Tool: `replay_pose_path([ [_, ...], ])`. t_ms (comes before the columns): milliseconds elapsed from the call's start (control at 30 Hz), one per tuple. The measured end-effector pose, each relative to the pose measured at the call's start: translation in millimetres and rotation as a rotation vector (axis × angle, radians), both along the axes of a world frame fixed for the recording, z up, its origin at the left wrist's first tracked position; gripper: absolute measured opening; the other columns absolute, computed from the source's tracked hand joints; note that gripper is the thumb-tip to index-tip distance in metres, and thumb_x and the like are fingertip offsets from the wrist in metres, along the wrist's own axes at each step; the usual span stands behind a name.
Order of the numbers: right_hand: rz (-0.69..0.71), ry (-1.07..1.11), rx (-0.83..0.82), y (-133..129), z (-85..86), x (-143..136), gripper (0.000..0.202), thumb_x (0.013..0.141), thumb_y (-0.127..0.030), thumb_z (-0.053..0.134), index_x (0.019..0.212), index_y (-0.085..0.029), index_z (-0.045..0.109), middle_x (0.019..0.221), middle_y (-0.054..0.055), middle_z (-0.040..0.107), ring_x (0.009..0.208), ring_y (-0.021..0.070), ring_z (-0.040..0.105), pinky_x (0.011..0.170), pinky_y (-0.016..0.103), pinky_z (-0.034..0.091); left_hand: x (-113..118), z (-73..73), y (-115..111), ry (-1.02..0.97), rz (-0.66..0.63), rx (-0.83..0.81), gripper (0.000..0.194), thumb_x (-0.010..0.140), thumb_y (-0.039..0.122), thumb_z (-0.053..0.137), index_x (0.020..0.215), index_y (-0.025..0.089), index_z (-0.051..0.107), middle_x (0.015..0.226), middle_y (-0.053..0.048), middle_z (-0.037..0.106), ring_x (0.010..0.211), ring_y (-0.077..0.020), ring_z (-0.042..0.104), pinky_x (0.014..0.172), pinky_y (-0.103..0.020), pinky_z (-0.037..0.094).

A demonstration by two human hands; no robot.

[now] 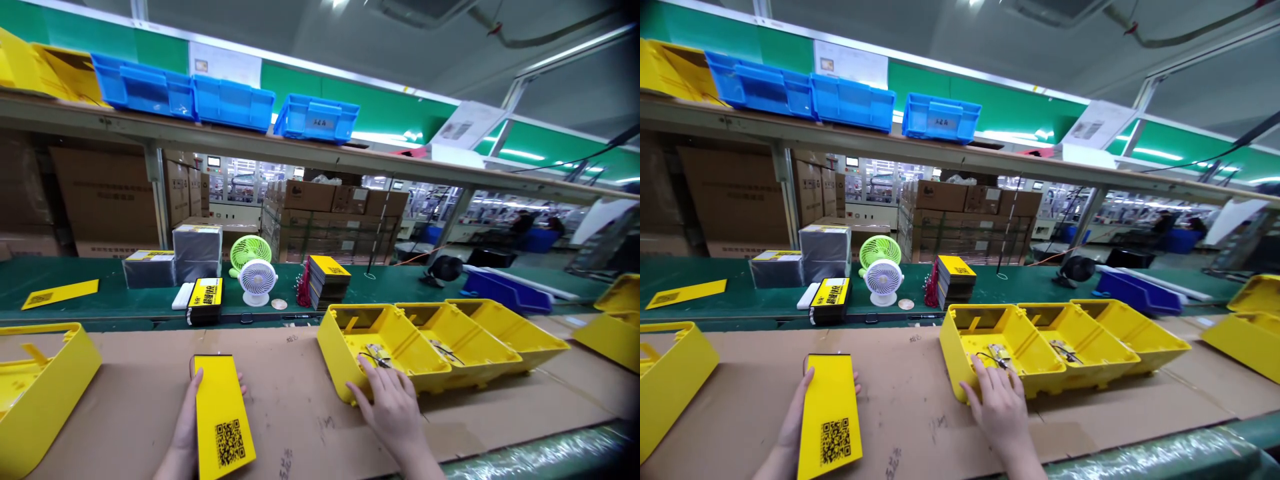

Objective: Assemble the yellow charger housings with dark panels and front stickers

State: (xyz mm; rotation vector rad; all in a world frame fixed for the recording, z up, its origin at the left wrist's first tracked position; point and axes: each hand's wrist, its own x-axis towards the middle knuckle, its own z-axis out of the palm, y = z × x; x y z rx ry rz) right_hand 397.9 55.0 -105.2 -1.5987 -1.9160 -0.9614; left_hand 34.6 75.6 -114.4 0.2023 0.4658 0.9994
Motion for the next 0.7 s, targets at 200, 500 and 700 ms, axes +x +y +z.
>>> replay_pose_path([
  [200,-0.151,-0.025,-0.022,18.8,2.4,71.4,0.052,0.081,-0.043,0.049,0.123,-0.012,0.046,0.093,0.012,0.063,0.088,0.0250,0.054,0.090,0.040,0.031,0.7,1.8,-1.4,-0.016,0.039,0.017,0.071,0.076,0.053,0.051,0.130,0.009,0.036,0.101,-0.016,0.066,0.088,-0.0290,0.064,0.080,-0.040,0.045],
  [500,-0.146,0.115,0.022,10.3,29.2,18.5,0.076,0.077,-0.049,0.050,0.136,-0.009,0.024,0.124,0.021,0.047,0.117,0.0351,0.040,0.097,0.053,0.028,15.6,-6.5,-4.0,0.062,0.132,0.009,0.062,0.073,0.051,0.056,0.120,0.011,0.048,0.105,-0.017,0.063,0.096,-0.0325,0.061,0.086,-0.045,0.044],
  [700,0.520,0.089,-0.426,-22.0,-4.9,-103.9,0.074,0.074,-0.045,0.060,0.137,-0.023,0.028,0.133,0.010,0.044,0.116,0.0256,0.048,0.089,0.033,0.048,39.8,0.9,-16.5,0.131,0.324,-0.111,0.042,0.071,0.029,0.067,0.109,0.020,0.051,0.096,-0.007,0.065,0.100,-0.0262,0.060,0.089,-0.036,0.045],
])
